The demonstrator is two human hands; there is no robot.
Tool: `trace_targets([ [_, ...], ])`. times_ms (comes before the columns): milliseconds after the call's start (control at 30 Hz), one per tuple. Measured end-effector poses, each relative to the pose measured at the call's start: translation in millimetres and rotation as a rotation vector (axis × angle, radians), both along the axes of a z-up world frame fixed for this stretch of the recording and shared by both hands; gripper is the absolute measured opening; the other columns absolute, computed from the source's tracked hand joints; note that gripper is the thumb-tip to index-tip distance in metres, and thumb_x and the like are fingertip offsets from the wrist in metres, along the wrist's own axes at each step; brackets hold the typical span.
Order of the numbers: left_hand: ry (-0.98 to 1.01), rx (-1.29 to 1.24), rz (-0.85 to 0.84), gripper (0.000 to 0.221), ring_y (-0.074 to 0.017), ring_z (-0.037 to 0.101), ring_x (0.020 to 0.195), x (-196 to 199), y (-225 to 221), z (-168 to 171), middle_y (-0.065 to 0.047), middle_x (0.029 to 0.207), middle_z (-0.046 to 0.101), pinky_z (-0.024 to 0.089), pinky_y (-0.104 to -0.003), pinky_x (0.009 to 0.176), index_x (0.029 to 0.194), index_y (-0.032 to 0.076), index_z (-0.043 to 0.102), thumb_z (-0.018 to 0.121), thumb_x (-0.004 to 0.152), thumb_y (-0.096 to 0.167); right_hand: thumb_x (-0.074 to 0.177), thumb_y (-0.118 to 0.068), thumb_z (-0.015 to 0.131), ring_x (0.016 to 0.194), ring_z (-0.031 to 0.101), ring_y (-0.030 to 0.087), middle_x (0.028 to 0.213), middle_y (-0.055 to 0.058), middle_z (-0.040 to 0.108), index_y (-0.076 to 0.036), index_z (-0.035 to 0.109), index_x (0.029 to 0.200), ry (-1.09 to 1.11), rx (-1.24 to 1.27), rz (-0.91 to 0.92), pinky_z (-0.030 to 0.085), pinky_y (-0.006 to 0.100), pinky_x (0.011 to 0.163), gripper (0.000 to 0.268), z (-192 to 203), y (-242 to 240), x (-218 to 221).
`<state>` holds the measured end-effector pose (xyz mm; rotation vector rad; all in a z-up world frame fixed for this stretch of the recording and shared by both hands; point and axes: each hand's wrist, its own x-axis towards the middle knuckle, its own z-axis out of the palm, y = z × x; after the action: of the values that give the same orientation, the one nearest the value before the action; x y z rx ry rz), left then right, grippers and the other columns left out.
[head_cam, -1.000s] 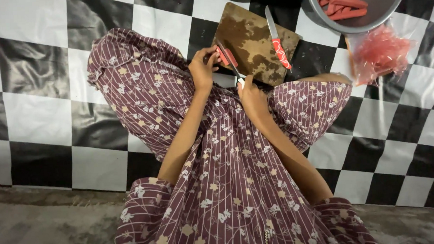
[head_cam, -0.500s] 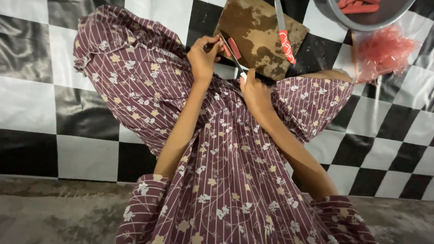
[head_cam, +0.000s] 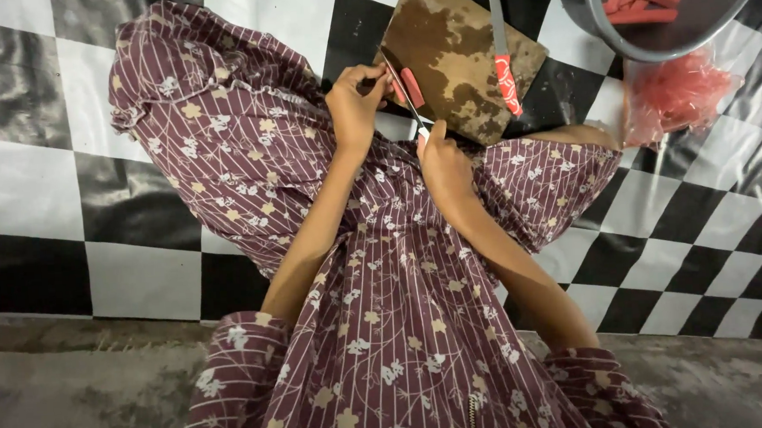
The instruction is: Cutting sausages into smaller pieces on a wooden board using a knife while sitting on the floor.
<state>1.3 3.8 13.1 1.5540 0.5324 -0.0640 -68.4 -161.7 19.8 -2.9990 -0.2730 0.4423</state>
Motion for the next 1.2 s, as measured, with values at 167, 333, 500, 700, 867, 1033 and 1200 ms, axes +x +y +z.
trace_targets([
  [167,0.022,-0.008,-0.001,0.009,-0.0084,0.075,0.073,1,0,-2,-0.005,0.097,0.071,0.064,-0.018,0.063,0.095,-0.002,0.077,0.076,0.087,0.002,0.104,-0.016,0.061,0.030,0.051,0.016,0.052,0.004,0.058,0.012,0.054,0.110,-0.121,-0.053,-0.002,0.045,0.031,0.027,0.029,-6,6,-1],
  [333,0.003,-0.018,-0.001,0.009,-0.0101,0.076,0.074,1,1,0,-0.006,0.098,0.071,0.065,-0.018,0.064,0.096,-0.003,0.077,0.075,0.088,0.001,0.102,-0.021,0.067,0.028,0.045,0.011,0.051,0.001,0.055,0.007,0.056,0.104,-0.242,-0.145,0.035,0.041,0.028,0.026,0.031,-20,6,-2],
  [500,0.014,-0.017,-0.014,0.010,-0.0095,0.076,0.075,3,2,5,-0.004,0.098,0.071,0.065,-0.019,0.065,0.096,-0.001,0.077,0.077,0.087,0.004,0.100,-0.021,0.068,0.030,0.043,0.009,0.052,0.002,0.056,0.013,0.058,0.111,-0.276,-0.143,0.029,0.038,0.026,0.025,0.037,-37,4,0],
  [700,0.016,0.093,-0.042,0.012,-0.0253,0.078,0.076,0,1,1,-0.013,0.095,0.072,0.069,-0.026,0.056,0.098,0.006,0.076,0.079,0.087,0.005,0.108,-0.046,0.041,0.065,0.073,0.044,0.072,0.022,0.067,-0.003,0.047,0.126,0.041,0.027,-0.185,0.059,0.054,0.055,0.047,-77,-18,1],
  [867,-0.030,0.124,-0.030,0.015,-0.0247,0.077,0.079,0,-2,-20,-0.012,0.095,0.070,0.067,-0.024,0.051,0.100,0.009,0.074,0.080,0.087,0.009,0.108,-0.044,0.049,0.082,0.070,0.053,0.087,0.038,0.068,0.010,0.048,0.138,0.223,0.580,-0.303,0.058,0.054,0.058,0.061,-51,-17,8],
  [1033,-0.106,0.468,-0.129,0.016,-0.0288,0.073,0.100,-11,-9,-5,-0.006,0.099,0.069,0.066,-0.044,0.079,0.108,0.015,0.068,0.075,0.093,0.017,0.110,-0.040,0.051,0.075,0.070,0.050,0.079,0.035,0.066,0.009,0.052,0.128,0.060,0.659,-0.382,0.051,0.051,0.055,0.052,-15,-16,-13],
  [1200,-0.008,0.610,-0.234,0.035,-0.0301,0.074,0.094,-8,-35,-9,-0.004,0.110,0.058,0.065,-0.052,0.079,0.121,0.016,0.055,0.069,0.098,0.038,0.110,-0.042,0.050,0.085,0.071,0.050,0.090,0.038,0.068,0.013,0.052,0.133,-0.065,0.717,-0.484,0.056,0.052,0.068,0.059,9,-26,-32],
])
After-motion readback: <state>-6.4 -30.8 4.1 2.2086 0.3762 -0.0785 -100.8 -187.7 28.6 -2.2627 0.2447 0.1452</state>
